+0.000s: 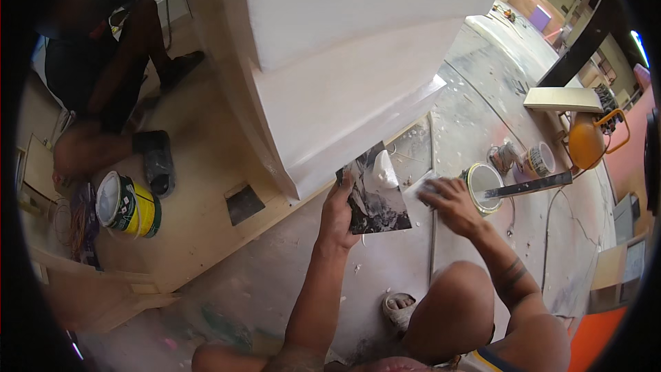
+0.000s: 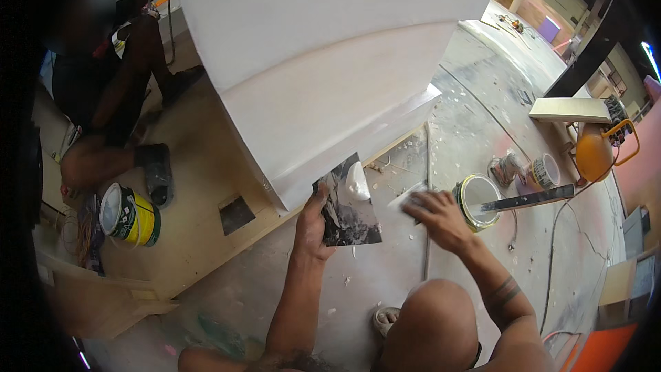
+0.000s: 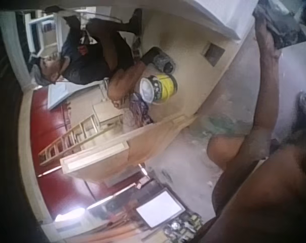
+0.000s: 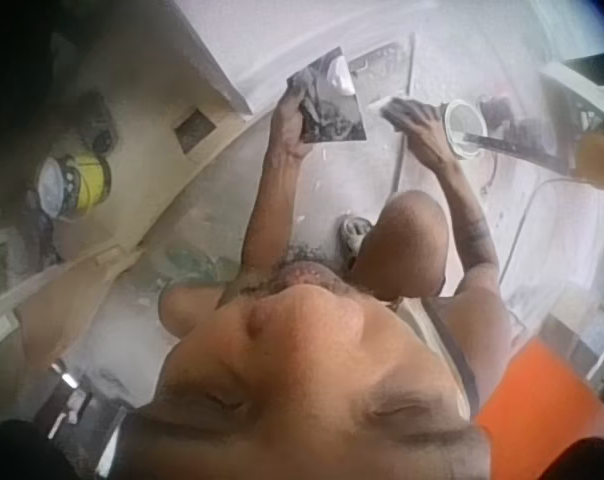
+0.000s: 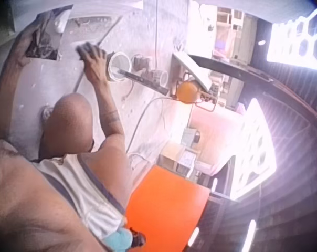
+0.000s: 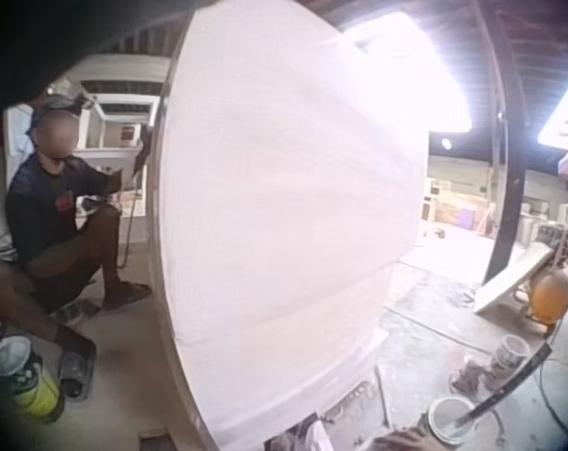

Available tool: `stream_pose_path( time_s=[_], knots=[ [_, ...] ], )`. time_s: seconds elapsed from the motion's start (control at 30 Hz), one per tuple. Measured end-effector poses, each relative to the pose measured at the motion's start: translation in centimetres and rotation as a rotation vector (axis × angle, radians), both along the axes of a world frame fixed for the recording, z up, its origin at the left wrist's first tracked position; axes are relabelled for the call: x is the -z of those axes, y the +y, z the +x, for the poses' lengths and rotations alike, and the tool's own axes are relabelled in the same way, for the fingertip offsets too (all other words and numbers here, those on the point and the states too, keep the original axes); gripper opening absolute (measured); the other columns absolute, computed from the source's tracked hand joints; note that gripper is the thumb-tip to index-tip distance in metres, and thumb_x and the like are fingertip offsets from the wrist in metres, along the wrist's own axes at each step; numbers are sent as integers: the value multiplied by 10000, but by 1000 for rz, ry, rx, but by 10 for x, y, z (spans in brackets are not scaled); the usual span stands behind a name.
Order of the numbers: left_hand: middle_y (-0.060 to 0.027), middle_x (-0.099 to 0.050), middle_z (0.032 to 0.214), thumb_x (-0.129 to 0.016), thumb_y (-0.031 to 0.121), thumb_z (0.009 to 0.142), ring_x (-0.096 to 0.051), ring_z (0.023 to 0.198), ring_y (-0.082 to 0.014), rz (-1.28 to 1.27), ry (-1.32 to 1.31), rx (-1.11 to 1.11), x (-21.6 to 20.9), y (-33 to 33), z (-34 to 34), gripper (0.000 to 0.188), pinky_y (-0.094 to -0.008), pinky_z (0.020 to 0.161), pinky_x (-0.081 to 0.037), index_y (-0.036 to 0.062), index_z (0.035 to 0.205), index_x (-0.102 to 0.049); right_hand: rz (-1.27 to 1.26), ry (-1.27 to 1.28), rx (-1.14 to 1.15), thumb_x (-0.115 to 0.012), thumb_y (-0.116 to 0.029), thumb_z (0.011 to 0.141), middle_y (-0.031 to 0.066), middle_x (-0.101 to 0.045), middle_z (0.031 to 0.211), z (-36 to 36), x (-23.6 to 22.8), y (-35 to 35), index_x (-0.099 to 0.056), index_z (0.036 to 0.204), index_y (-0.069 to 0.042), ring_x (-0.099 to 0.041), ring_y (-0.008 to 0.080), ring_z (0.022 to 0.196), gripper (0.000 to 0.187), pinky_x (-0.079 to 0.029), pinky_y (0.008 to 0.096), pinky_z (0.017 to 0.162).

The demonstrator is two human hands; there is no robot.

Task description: The person applies putty to a wooden structure using putty knives, scooping the compound and spreading it along the surface and edges.

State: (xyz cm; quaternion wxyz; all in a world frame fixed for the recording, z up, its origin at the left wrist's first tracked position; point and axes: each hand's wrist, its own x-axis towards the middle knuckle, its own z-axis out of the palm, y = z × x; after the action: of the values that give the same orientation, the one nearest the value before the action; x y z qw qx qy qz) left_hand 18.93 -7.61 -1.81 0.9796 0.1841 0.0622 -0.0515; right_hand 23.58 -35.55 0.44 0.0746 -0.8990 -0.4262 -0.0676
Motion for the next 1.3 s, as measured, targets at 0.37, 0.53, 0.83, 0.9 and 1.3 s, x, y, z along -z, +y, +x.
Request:
stream_pose_path(
  time_s=[0.37,0.53,0.83,0.9,1.3],
  knots=[
    [-91,-617,1294,-533,354,1013,-622,1154,-250,74,52,111,-83,28,-16,466,-413,989,-514,51,1367,-510,979,174,463,-526,64,965,102,-641,1142,-49,-136,4,-550,1339,12,-628,127,916,378,-517,277,792],
    [-83,-599,1324,-567,339,995,-597,1191,-256,140,164,60,-115,37,-45,471,-434,1013,-492,84,1385,-502,1403,573,690,-570,-137,1011,22,-672,839,-86,-133,44,-619,1075,17,-620,76,728,174,-496,224,604],
    [-102,-492,1448,-505,497,991,-510,1298,-298,223,121,-29,-77,48,-90,643,-487,1098,-416,83,1468,-385,1851,1215,621,-591,-88,935,77,-669,844,-121,-113,64,-608,1009,22,-678,177,677,133,-588,321,576],
    [-96,-489,1441,-477,469,1016,-515,1285,-274,328,75,-116,-82,40,-91,613,-460,1093,-418,65,1466,-374,1860,1295,640,-589,-99,923,76,-671,831,-124,-120,72,-601,1003,12,-679,171,671,137,-586,311,566],
    [-184,-485,1400,-559,4,900,-503,1287,-382,1411,-761,-305,-134,7,-117,559,-425,1085,-414,106,1445,-488,1887,1779,615,-544,-123,942,79,-688,902,-140,-111,114,-582,1070,-12,-694,185,772,173,-566,320,681]
  ],
)
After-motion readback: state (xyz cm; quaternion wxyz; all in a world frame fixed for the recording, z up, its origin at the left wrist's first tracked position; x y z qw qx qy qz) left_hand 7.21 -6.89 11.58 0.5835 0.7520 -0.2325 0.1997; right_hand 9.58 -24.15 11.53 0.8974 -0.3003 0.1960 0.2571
